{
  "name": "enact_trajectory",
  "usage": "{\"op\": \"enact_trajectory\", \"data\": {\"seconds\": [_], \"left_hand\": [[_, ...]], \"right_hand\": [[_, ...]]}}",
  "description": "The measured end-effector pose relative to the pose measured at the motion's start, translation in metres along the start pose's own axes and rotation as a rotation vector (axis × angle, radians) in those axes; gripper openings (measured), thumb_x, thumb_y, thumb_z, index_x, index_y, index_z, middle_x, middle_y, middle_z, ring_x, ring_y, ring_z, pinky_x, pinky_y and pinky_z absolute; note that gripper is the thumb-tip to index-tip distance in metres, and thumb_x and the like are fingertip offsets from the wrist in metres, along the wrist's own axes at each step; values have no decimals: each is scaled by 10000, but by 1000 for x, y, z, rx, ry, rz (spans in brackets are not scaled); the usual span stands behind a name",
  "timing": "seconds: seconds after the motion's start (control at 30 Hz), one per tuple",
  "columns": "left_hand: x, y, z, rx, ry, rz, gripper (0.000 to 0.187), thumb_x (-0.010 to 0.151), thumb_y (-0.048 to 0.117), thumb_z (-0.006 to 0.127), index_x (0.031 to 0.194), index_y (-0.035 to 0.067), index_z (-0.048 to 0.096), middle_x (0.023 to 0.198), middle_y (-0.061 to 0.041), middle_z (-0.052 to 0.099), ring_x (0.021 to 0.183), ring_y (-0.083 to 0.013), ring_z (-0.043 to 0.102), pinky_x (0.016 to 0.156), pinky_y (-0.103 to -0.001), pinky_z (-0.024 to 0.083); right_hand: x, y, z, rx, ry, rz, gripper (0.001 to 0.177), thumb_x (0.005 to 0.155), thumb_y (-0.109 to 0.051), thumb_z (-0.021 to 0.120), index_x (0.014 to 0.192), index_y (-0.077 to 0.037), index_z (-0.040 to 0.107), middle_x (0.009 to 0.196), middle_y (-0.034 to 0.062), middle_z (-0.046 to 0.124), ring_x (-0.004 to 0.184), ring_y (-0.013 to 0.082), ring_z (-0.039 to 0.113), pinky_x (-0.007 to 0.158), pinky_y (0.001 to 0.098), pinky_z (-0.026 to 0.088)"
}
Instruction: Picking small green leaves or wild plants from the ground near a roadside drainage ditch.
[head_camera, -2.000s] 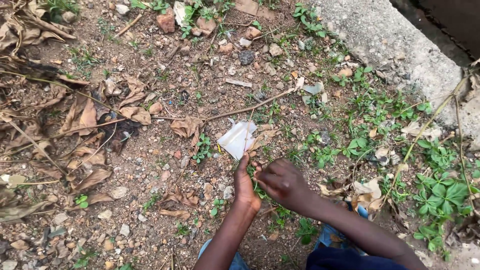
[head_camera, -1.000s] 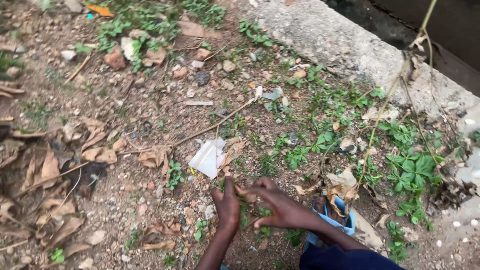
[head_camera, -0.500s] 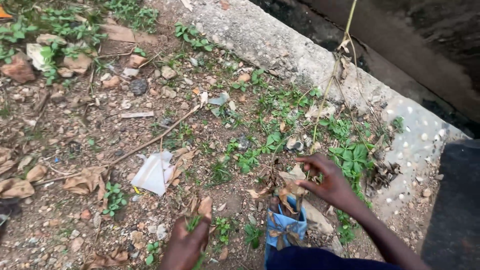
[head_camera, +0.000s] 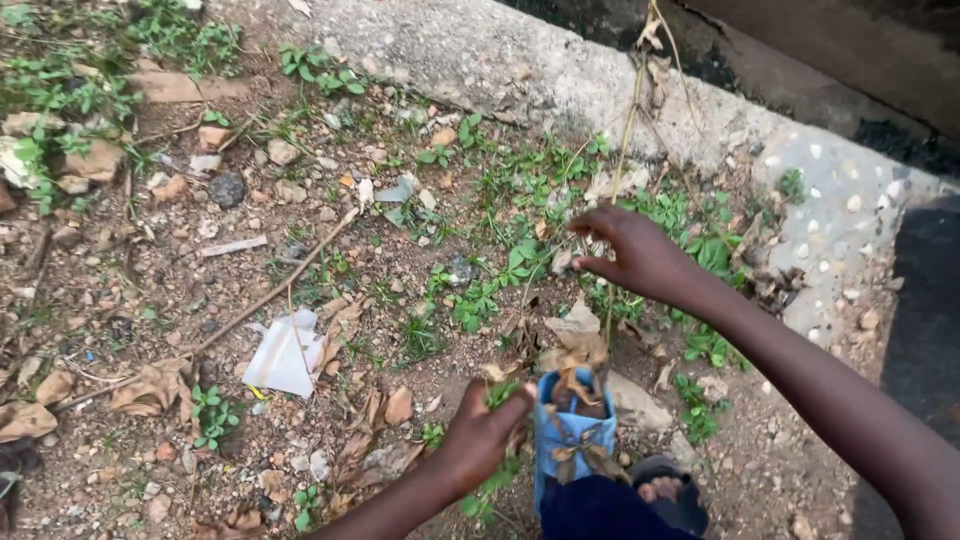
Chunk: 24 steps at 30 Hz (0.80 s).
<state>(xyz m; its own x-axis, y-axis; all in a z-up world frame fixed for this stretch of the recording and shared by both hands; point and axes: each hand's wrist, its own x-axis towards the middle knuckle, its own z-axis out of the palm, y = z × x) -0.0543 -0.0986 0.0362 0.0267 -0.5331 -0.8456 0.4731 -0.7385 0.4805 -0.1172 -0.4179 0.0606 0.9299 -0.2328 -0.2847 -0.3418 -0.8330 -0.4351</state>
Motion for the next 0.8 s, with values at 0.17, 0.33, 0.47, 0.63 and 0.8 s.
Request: {"op": "enact_trajectory", "data": {"seconds": [0.17, 0.33, 0.47, 0.63, 0.8], "left_hand": [[35, -46, 2, -369, 38, 37, 862, 857, 548, 718, 1384, -36, 365, 922, -93, 572, 778, -174, 558, 674, -366, 491], [44, -55, -25, -602, 138, 111, 886, 826, 485, 754, 1408, -22, 319, 845, -74, 528, 699, -167, 495, 613, -369, 449], [56, -26, -29, -647, 228, 58, 903, 846, 459, 748, 1471, 68, 227, 864, 26, 512, 756, -95, 507, 634, -322, 448], [95, -6, -23, -796, 208, 110, 751, 807, 435, 755, 1344, 137, 323, 722, -12, 466, 623, -125, 454, 566, -311, 413], [116, -9, -5, -798, 171, 160, 585, 827, 418, 759, 1141, 92, 389, 739, 7, 469, 629, -111, 453, 545, -288, 409]], "right_hand": [[44, 12, 59, 140, -14, 127, 470, 888, -309, 794, 1282, -96, 653, 1202, 139, 688, 1030, 303, 692, 913, 454, 572], [86, 24, 110, 68, 97, 91, 564, 816, -223, 840, 1331, -119, 634, 1266, 156, 652, 1173, 348, 630, 1011, 468, 510], [102, 5, 109, 50, 62, 6, 660, 820, -155, 827, 1414, -101, 545, 1409, 185, 543, 1258, 372, 561, 1058, 467, 479], [121, 4, 107, -37, -12, 33, 742, 769, -99, 816, 1450, -115, 520, 1409, 155, 553, 1259, 340, 575, 1059, 453, 487], [135, 24, 130, -217, -18, -85, 679, 763, -97, 802, 1397, -117, 563, 1293, 224, 570, 1155, 378, 607, 999, 491, 509]]}}
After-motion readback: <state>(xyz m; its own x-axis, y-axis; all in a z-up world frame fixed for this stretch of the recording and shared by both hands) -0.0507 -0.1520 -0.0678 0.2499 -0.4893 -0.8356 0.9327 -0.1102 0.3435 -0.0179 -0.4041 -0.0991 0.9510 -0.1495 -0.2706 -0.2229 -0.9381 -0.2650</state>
